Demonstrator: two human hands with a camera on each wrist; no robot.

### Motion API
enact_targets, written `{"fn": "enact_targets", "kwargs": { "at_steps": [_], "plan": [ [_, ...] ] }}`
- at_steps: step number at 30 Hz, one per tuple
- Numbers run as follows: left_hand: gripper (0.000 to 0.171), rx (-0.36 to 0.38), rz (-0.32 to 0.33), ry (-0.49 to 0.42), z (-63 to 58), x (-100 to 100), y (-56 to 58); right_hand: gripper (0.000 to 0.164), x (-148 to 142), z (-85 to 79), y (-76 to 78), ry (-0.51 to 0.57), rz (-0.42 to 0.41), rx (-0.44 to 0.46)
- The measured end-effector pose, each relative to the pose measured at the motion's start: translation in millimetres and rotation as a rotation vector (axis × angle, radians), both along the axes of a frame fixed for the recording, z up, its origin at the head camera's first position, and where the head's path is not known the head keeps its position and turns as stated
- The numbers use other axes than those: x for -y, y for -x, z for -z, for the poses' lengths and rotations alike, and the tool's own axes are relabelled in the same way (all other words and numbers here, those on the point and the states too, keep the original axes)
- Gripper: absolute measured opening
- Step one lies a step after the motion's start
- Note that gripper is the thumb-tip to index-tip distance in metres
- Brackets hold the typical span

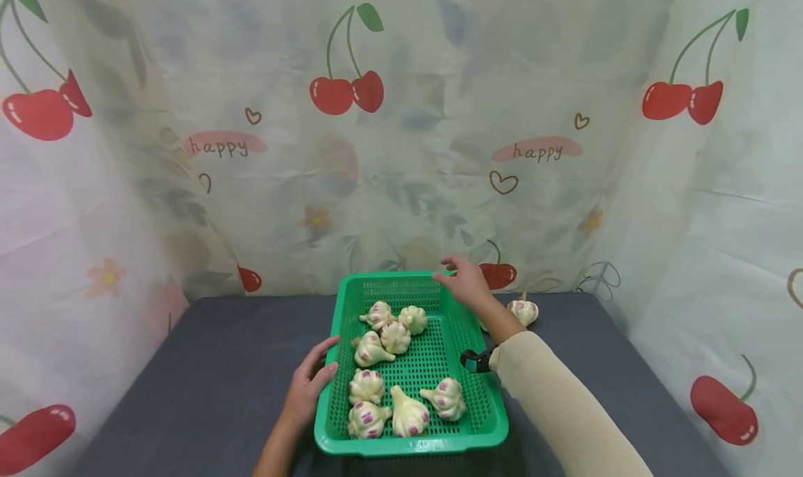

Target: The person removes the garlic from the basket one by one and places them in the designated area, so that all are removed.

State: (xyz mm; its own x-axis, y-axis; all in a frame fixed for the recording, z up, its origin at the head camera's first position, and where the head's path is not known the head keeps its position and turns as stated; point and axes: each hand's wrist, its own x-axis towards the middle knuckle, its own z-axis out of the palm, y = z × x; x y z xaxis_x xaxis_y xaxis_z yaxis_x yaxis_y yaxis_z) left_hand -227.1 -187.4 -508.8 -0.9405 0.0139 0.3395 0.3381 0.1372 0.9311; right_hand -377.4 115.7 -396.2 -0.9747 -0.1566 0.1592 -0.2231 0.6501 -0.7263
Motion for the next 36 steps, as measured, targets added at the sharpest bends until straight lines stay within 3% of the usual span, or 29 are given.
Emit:
{"fn": "enact_targets", "kwargs": {
  "at_steps": [12,24,36],
  "plan": [
    [0.041,0.035,-0.004,-0.012,-2.2,-2,-1.1,0.055,27,24.5,-6.0,-0.017,-0.009,0.088],
    [0.042,-0.03,0.008,-0.002,0.7,0,0.9,0.074,34,39.7,-6.2,0.022,-0.062,0.19],
    [0.042,-0.05,0.006,0.023,0.9,0,0.1,0.081,33,47.7,-6.7,-0.022,-0.144,0.264]
  ]
}}
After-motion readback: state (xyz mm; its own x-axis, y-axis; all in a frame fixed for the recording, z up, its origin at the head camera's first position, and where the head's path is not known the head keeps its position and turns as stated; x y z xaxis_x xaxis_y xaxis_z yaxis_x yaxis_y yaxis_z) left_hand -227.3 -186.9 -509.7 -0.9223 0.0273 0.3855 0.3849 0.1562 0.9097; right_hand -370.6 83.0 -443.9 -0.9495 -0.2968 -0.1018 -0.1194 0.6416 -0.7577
